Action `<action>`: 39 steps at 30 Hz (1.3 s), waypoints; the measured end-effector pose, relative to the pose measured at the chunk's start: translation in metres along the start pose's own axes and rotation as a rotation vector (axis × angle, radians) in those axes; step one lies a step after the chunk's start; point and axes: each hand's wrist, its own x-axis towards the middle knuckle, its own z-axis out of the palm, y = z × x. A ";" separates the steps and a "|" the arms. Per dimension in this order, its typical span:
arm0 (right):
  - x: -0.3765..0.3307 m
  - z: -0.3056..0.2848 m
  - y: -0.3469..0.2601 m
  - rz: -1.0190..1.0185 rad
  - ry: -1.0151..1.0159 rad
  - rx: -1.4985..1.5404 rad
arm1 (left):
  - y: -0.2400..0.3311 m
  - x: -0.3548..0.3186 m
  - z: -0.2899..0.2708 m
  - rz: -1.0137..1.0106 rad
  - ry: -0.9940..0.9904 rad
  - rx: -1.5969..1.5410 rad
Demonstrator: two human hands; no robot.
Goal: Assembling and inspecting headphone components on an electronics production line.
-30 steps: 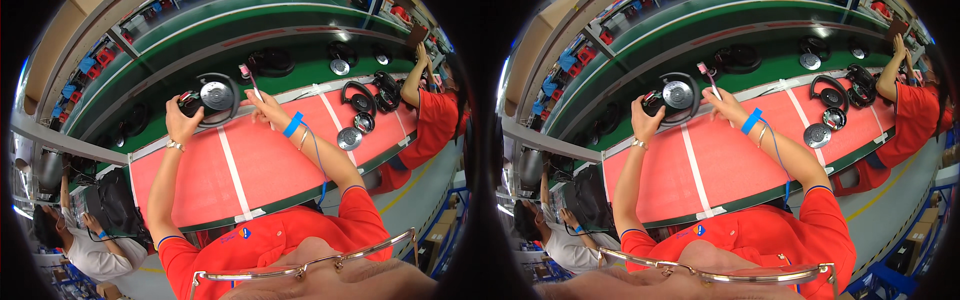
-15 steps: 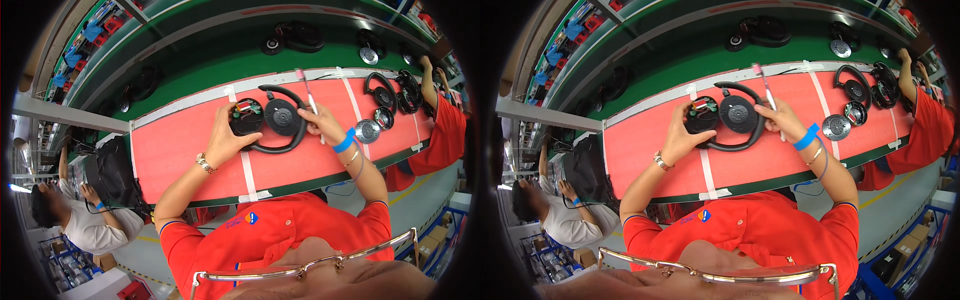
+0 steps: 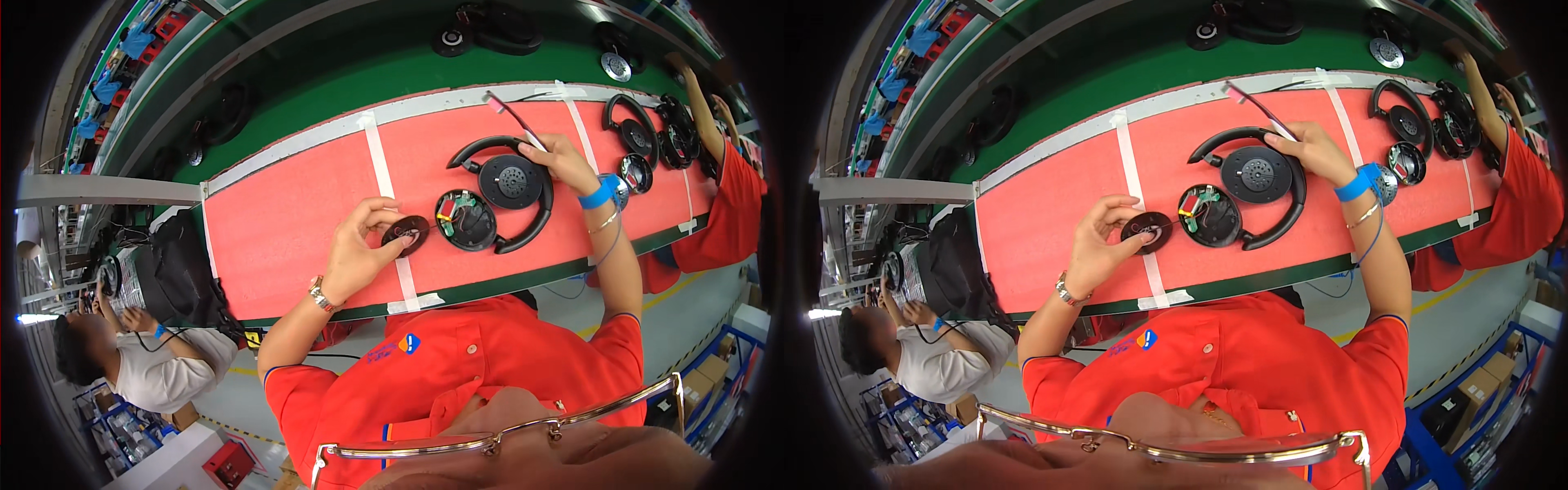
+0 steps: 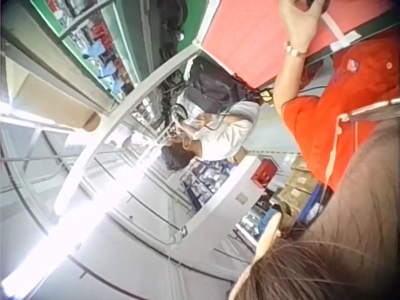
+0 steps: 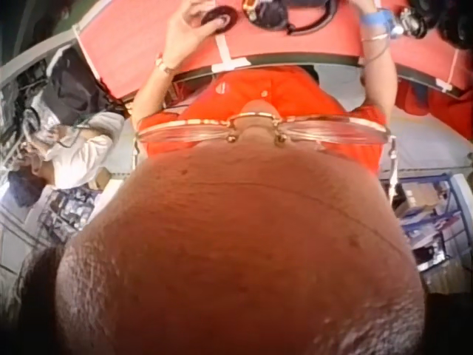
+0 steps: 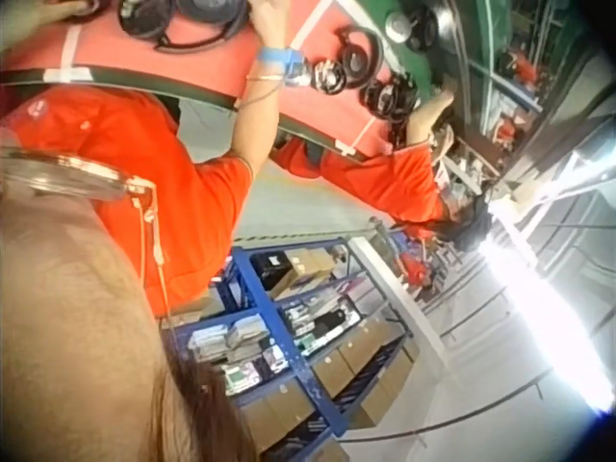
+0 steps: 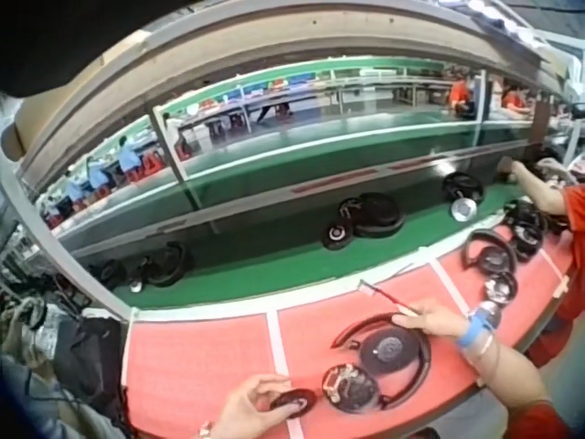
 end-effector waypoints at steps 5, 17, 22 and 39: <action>0.017 0.011 0.006 -0.160 -0.029 -0.134 | 0.016 -0.001 0.010 0.043 -0.120 0.058; 0.021 0.023 0.022 -0.278 0.097 -0.058 | -0.001 0.001 0.038 -0.036 -0.277 0.235; 0.015 0.032 0.022 -0.581 0.412 -0.541 | -0.012 -0.004 0.047 -0.018 -0.324 -0.007; -0.112 0.080 -0.008 -0.543 -0.037 -0.919 | 0.003 -0.011 0.061 0.450 -0.238 0.613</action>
